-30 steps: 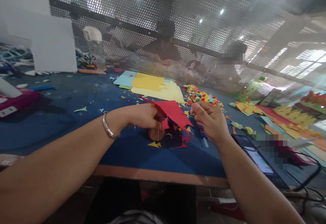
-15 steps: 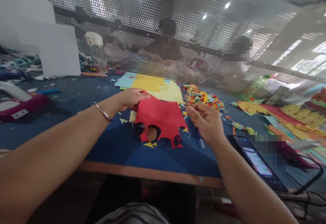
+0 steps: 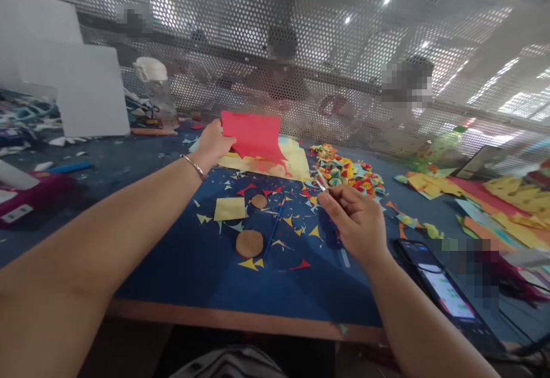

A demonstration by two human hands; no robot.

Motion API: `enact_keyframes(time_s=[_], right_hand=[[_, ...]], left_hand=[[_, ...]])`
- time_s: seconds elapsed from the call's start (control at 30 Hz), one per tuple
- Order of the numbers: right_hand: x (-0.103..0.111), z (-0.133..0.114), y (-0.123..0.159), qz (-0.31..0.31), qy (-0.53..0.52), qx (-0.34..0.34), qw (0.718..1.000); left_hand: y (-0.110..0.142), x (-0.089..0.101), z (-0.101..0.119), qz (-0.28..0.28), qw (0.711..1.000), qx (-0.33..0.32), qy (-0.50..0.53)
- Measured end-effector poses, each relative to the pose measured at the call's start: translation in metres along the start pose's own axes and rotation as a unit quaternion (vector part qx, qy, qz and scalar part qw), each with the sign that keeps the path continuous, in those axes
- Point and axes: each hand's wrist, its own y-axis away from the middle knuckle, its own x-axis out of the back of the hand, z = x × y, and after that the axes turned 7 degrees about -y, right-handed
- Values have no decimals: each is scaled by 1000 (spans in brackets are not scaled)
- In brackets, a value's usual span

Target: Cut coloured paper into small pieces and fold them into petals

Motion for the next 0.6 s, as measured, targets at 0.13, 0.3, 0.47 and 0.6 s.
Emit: enact_keyframes(time_s=[0.13, 0.3, 0.47, 0.6], right_hand=[[1, 1, 0, 0, 18, 2, 1000], [4, -2, 0, 12, 49, -7, 999], [4, -6, 0, -36, 71, -39, 996], [-1, -5, 2, -122, 122, -56, 983]], left_hand=[[-6, -12, -13, 21, 996, 39, -79], [9, 12, -3, -27, 987, -32, -156], [66, 36, 32, -321, 890, -224, -233], [119, 44, 44, -435, 809, -319, -234]])
